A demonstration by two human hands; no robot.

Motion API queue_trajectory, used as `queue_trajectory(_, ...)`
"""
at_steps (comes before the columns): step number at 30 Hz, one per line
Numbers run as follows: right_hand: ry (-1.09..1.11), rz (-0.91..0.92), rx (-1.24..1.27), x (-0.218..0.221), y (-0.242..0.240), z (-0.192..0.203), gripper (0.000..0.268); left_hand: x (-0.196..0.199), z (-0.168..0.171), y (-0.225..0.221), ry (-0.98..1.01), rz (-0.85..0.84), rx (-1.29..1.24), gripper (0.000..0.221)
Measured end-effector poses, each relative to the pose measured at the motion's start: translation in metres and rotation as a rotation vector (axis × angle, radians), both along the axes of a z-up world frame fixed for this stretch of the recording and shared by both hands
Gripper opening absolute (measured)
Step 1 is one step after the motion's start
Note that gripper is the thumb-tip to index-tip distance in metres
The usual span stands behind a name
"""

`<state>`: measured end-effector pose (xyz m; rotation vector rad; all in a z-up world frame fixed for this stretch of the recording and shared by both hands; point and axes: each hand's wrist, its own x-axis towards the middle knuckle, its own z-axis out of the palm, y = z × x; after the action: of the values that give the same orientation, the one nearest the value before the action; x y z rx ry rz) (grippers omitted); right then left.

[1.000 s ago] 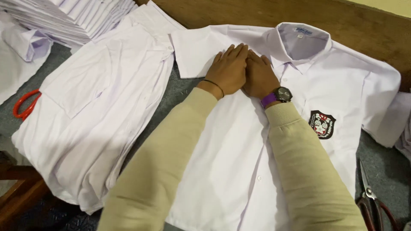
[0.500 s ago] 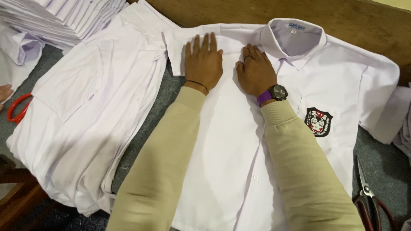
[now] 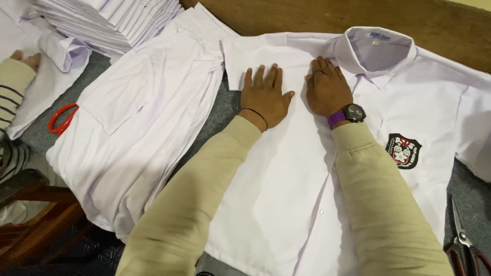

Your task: Trimming loose threads from a white shirt with scissors and folding it neatly

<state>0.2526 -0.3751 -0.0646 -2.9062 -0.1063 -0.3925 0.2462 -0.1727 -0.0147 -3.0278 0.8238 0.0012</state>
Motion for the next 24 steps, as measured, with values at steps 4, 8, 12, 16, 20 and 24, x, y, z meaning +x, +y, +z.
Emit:
queue_trajectory(4, -0.017, 0.008, -0.029, 0.007, 0.002, 0.004, 0.054, -0.058, 0.022, -0.005, -0.130, -0.038, 0.093, 0.070)
queue_trajectory(8, 0.064, -0.020, 0.018, -0.001, 0.004, 0.010, 0.057, -0.111, 0.005, 0.034, 0.108, -0.459, -0.182, 0.077)
queue_trajectory(12, 0.087, -0.024, 0.004, -0.003, 0.006, 0.014, 0.057, -0.145, 0.022, 0.092, 0.131, -0.521, -0.206, 0.071)
queue_trajectory(16, 0.083, -0.016, 0.005, 0.005, -0.002, 0.000, 0.057, -0.182, 0.027, 0.142, 0.047, -0.532, -0.236, 0.070)
queue_trajectory(20, -0.070, 0.044, 0.047, 0.015, -0.009, -0.016, 0.054, -0.206, 0.025, 0.177, -0.096, -0.464, -0.200, 0.072)
queue_trajectory(24, -0.172, 0.085, 0.008, 0.018, -0.013, -0.023, 0.049, -0.221, 0.027, 0.200, -0.179, -0.385, -0.090, 0.075)
